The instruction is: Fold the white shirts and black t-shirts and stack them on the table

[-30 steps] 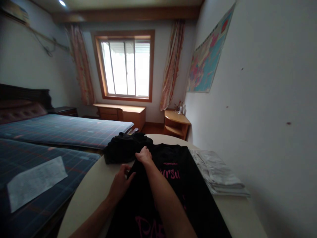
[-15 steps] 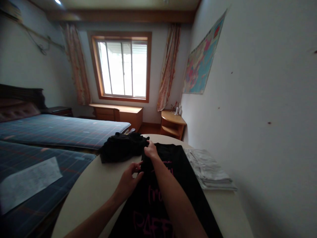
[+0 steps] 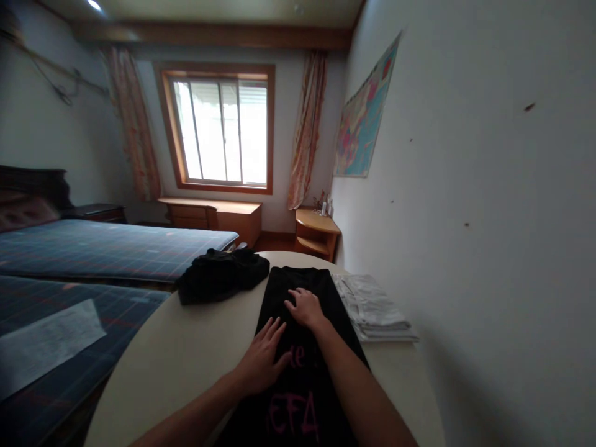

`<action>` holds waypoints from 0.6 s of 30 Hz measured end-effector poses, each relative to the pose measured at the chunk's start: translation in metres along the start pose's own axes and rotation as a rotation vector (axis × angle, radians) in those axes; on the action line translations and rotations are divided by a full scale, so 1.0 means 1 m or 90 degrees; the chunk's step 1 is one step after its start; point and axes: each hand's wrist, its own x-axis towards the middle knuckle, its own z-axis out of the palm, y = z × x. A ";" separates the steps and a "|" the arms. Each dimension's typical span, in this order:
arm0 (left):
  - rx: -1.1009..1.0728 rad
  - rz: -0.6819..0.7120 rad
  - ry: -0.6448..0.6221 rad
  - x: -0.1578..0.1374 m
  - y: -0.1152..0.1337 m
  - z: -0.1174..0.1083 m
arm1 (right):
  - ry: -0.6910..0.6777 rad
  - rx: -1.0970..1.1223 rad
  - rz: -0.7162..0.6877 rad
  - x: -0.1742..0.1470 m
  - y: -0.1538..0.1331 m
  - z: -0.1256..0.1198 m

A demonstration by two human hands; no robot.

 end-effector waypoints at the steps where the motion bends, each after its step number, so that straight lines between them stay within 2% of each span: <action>1: 0.023 -0.001 -0.021 -0.001 0.001 -0.001 | -0.014 -0.031 -0.009 -0.009 0.002 -0.001; 5: 0.091 0.002 -0.070 -0.001 0.003 -0.003 | -0.113 -0.098 0.019 -0.039 0.010 -0.004; 9: 0.122 0.018 -0.073 0.006 -0.003 -0.002 | -0.173 -0.086 0.063 -0.046 0.016 0.000; 13: 0.137 0.041 -0.071 0.022 -0.020 -0.005 | -0.157 -0.092 0.080 -0.031 0.016 0.009; 18: 0.142 0.068 -0.112 0.057 -0.048 -0.019 | -0.140 -0.092 0.108 0.002 0.015 0.018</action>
